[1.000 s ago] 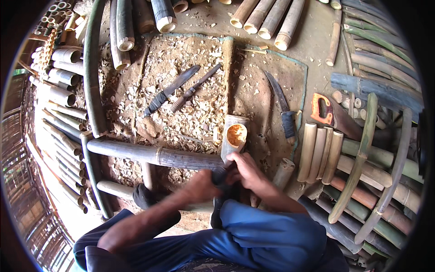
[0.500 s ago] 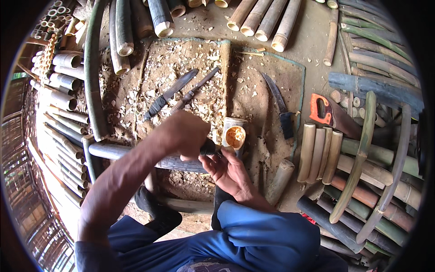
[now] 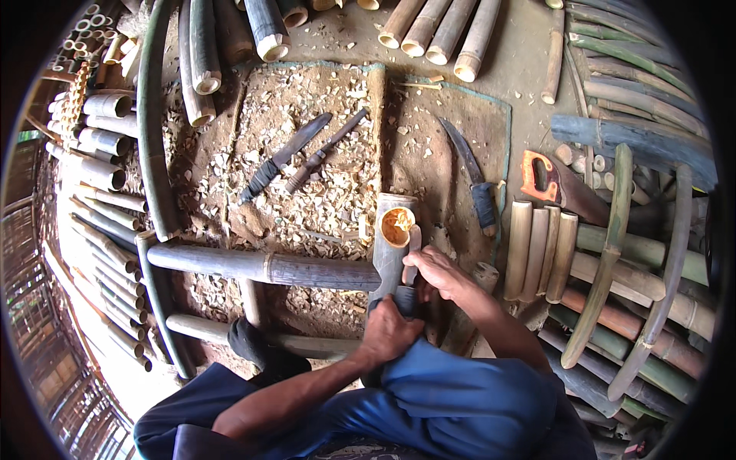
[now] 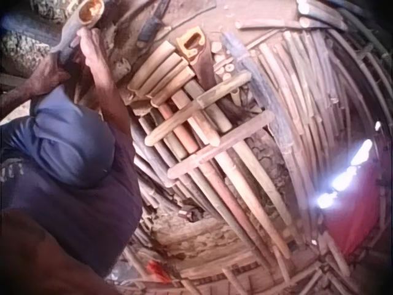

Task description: The person carves and shapes bamboo segments using a knife and an adze. They shave the inner edges of a segment, apply a substance from a small container, and fit different segments together.

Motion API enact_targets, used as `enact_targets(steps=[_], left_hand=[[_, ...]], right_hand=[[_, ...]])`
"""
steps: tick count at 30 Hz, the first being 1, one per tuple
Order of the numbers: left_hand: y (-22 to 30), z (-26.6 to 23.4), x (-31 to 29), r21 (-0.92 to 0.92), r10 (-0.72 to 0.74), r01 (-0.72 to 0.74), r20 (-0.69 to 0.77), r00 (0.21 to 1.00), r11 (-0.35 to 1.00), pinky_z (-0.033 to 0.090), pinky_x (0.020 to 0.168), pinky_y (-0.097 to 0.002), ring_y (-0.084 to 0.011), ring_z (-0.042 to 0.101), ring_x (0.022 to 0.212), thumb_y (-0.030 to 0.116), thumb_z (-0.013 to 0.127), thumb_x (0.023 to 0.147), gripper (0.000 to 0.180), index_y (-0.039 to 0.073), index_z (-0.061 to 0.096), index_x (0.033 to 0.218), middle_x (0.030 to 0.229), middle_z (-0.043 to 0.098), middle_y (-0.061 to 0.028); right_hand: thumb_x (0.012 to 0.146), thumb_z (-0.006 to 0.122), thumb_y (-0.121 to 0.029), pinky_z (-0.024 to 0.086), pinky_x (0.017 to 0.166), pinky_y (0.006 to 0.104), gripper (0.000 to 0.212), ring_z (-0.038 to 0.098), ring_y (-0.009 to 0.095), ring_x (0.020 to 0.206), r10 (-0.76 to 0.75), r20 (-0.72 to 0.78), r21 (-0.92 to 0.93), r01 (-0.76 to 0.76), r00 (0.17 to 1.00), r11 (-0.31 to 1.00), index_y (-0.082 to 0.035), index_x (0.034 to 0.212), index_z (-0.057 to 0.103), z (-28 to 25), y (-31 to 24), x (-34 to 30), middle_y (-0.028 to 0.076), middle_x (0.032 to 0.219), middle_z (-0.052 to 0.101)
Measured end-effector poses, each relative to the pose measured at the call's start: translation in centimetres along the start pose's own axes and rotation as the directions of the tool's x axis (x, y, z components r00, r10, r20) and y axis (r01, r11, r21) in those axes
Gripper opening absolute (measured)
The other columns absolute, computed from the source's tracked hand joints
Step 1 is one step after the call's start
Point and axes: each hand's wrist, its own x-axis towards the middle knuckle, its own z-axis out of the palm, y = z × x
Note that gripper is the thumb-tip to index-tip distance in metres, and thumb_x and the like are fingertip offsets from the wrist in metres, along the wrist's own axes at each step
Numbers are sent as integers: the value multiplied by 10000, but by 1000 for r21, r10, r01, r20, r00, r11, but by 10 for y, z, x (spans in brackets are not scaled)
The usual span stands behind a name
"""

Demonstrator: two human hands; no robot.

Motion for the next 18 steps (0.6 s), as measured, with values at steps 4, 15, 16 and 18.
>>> enact_targets(steps=[4, 15, 16, 18], left_hand=[[9, -76, 4, 473, 64, -74, 38, 997, 878, 614, 768, -485, -425, 748, 846, 192, 771, 782, 442, -105, 589, 1054, 888, 717, -290], [32, -149, 33, 426, 21, -270, 505, 863, 864, 571, 672, -424, -302, 729, 725, 237, 827, 746, 399, -35, 710, 1014, 812, 733, -207], [16, -135, 29, 317, 95, -272, 478, 873, 909, 571, 674, -421, -298, 731, 732, 238, 827, 754, 388, -35, 711, 1004, 817, 734, -208], [17, -91, 14, 176, 52, -109, 301, 952, 978, 594, 736, -452, -342, 748, 750, 261, 818, 753, 376, -81, 704, 858, 749, 714, -241]], right_hand=[[1004, 573, -341, 596, 554, 406, 364, 727, 245, 829, -83, -43, 496, 93, 996, 863, -8, 1007, 718, 40, 10, -3, 138, 936, 724], [1025, 537, -308, 640, 612, 446, 375, 744, 321, 711, -53, 107, 664, -32, 993, 747, 45, 1072, 657, 58, -3, -2, 201, 904, 728], [1011, 555, -325, 639, 581, 444, 398, 744, 320, 706, -11, 67, 562, -29, 998, 827, 57, 1045, 660, 49, -4, -3, 199, 901, 729], [948, 603, -340, 597, 502, 422, 396, 705, 306, 597, -14, 8, 436, 9, 1000, 900, 38, 1046, 668, 32, 6, 4, 183, 816, 705]])
